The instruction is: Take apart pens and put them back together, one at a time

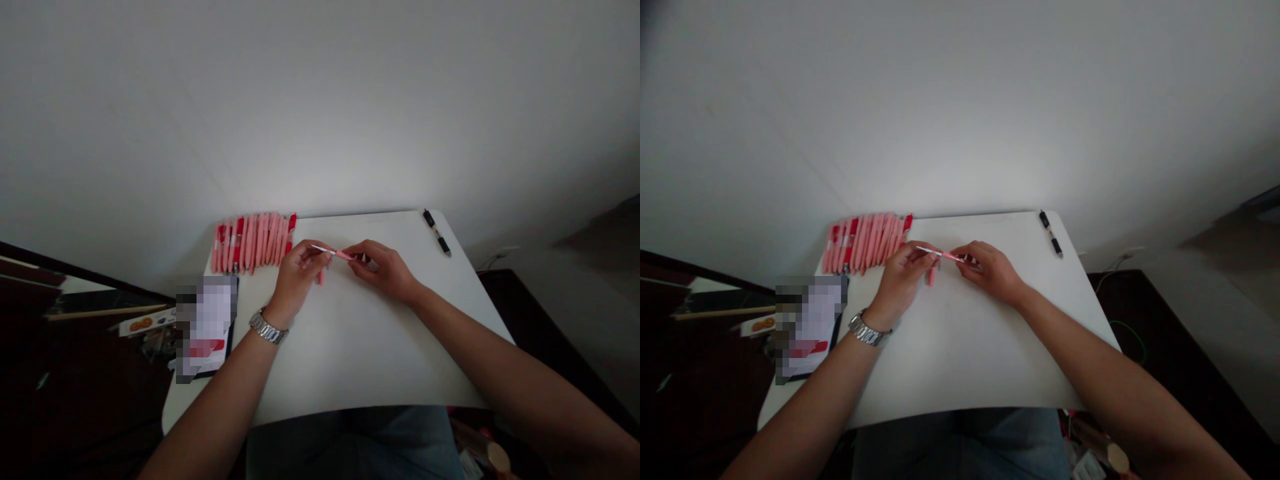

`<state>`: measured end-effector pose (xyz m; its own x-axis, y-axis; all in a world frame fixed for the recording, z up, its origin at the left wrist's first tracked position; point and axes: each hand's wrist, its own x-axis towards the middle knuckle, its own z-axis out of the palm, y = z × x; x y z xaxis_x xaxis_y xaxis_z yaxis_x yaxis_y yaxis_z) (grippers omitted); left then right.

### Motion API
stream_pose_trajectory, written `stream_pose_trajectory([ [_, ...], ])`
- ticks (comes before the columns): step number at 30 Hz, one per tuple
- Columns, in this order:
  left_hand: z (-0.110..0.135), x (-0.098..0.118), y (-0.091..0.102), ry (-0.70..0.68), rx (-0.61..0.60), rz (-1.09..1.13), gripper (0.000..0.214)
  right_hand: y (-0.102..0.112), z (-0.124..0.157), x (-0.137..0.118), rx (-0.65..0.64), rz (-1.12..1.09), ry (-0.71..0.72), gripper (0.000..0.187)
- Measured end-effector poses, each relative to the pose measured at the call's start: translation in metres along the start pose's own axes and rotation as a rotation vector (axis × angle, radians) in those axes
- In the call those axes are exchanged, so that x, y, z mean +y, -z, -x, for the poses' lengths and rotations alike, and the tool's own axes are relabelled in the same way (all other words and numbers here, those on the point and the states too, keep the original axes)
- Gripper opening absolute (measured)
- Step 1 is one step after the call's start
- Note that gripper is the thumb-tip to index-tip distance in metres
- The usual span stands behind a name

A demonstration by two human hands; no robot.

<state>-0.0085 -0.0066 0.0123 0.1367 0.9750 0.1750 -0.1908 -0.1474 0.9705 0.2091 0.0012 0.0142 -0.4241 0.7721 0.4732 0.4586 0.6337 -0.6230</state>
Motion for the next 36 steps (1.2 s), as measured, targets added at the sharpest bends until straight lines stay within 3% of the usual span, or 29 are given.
stream_pose_trajectory([
  [36,-0.001,0.008,0.003,-0.07,0.041,-0.298,0.017,0.0,0.001,0.002,0.04,-0.019,-0.021,0.019],
])
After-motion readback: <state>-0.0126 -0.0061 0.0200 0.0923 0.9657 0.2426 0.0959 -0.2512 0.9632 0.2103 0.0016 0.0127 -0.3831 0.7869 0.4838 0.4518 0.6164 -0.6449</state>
